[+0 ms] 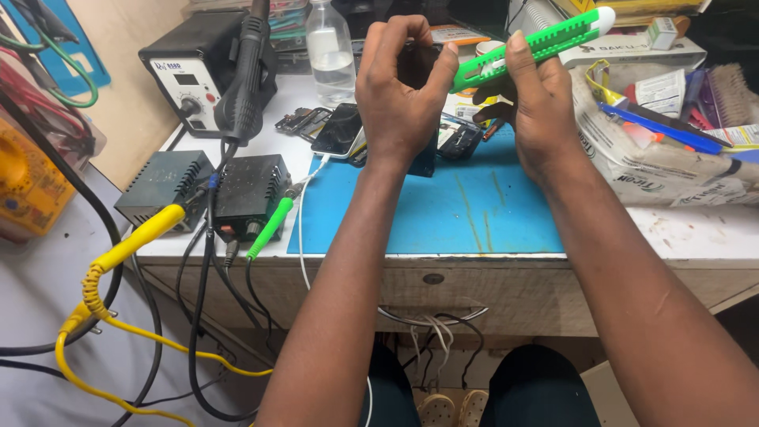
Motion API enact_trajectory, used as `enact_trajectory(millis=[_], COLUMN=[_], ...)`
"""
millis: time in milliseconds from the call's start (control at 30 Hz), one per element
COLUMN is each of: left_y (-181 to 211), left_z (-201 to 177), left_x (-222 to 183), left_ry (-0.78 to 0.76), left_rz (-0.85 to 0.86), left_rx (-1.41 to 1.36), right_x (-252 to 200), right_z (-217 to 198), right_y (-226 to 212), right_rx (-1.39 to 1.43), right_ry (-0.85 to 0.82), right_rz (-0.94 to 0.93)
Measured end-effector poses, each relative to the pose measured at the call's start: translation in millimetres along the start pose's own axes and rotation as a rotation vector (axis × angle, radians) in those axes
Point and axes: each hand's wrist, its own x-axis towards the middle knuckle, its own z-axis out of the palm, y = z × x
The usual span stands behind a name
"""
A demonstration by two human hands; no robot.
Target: The person disassembles a mobile phone using tweezers and a utility knife to separate the battery and internal components from the chassis before prying the screen assembly away from the mid-frame.
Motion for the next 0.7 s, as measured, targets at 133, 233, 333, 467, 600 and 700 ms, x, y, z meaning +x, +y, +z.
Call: enact_trajectory(millis=[133, 233, 333, 467, 600, 700], left_y=[-0.1, -0.5, -1.6, -3.2, -7.7, -8.0], left_z=[2.3, 3.3, 4.2, 4.7, 4.9, 5.3], left_x=[-1.7, -2.4, -2.9, -2.6, -1.3, -2.1], left_ry=[0.011, 0.021, 0.025, 0.047, 0.041, 0.047], left_rz=[0.017, 0.03, 0.031, 0.06, 0.08, 0.076], left_rx=[0.007, 0.014, 0.027, 0.062, 0.043, 0.042], right_x=[0.6, 1.1, 0.3, 1.0, 0.7, 1.1], right_z=[-1.4, -1.3, -1.3, 0.1, -0.8, -1.4], right_y=[2.1, 3.0, 3.1, 1.6, 2.4, 2.7], right_rx=[-0.005, -0.021, -0.023, -0.043, -0.071, -0.072], right_ry=[0.016, 0.024, 0.024, 0.029, 0.024, 0.023], right_rz=[0.01, 0.015, 0.011, 0.014, 0.012, 0.006])
